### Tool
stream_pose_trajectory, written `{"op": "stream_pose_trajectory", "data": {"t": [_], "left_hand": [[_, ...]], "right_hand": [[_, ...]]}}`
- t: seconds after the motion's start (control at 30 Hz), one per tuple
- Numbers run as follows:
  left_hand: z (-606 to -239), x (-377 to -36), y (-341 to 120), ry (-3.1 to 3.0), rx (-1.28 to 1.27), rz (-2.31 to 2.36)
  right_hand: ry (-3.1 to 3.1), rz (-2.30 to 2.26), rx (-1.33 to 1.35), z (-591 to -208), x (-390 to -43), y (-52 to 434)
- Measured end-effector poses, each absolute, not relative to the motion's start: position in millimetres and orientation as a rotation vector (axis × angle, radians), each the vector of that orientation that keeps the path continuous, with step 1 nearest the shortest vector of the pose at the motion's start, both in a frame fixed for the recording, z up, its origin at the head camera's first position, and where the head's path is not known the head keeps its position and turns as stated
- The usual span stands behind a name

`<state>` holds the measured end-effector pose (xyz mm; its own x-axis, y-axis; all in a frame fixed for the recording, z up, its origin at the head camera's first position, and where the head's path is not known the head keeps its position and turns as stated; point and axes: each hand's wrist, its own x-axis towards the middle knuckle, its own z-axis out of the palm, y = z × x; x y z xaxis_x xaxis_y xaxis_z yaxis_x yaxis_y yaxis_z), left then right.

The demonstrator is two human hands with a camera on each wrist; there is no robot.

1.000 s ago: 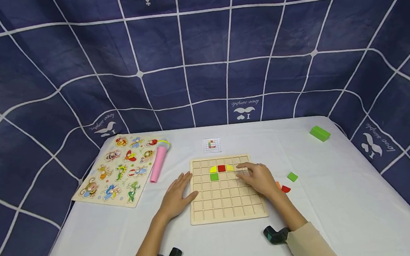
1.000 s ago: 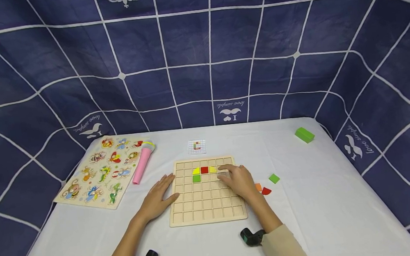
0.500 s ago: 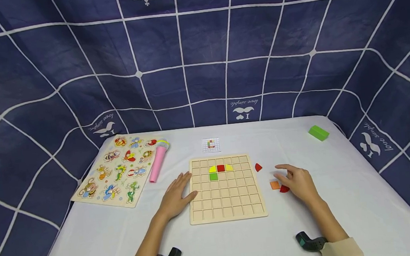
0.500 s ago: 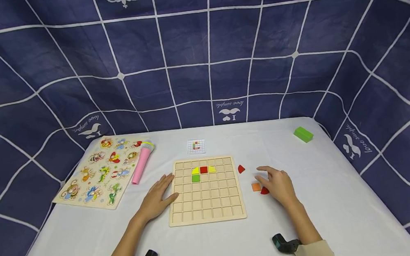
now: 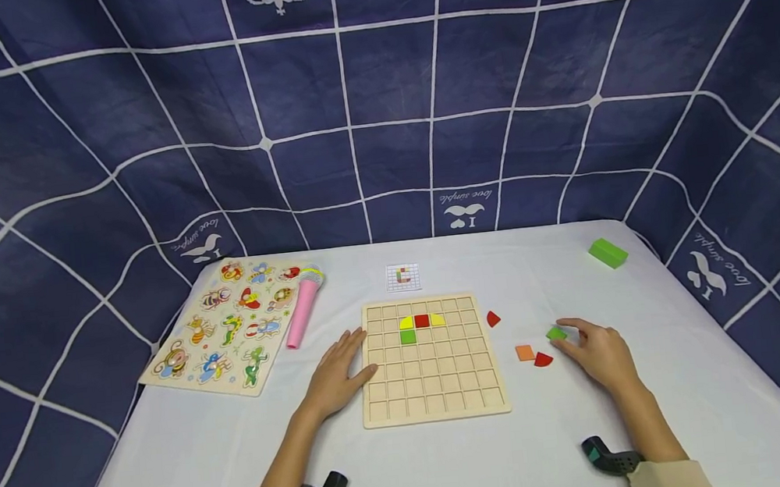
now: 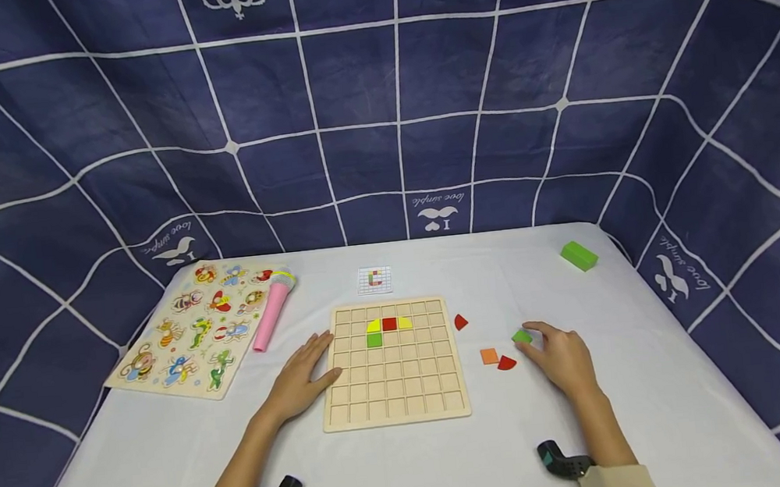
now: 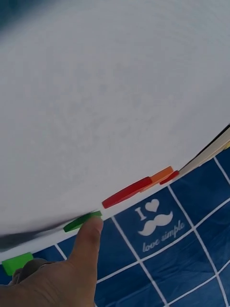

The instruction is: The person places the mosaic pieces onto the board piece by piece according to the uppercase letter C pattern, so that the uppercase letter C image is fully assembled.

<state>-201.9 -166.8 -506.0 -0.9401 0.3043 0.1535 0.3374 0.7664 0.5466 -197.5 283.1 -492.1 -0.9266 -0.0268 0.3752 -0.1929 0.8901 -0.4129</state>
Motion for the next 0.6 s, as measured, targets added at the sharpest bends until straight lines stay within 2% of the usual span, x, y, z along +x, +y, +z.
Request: {"op": "stream_pose_trajectory", "data": {"t": [0.6], "left_hand": [[-507.2, -203.0, -167.3, -2.888, -0.55, -0.886]], "right_hand": [[-2.685, 0.679, 0.192, -497.9, -201.6, 293.9]]}}
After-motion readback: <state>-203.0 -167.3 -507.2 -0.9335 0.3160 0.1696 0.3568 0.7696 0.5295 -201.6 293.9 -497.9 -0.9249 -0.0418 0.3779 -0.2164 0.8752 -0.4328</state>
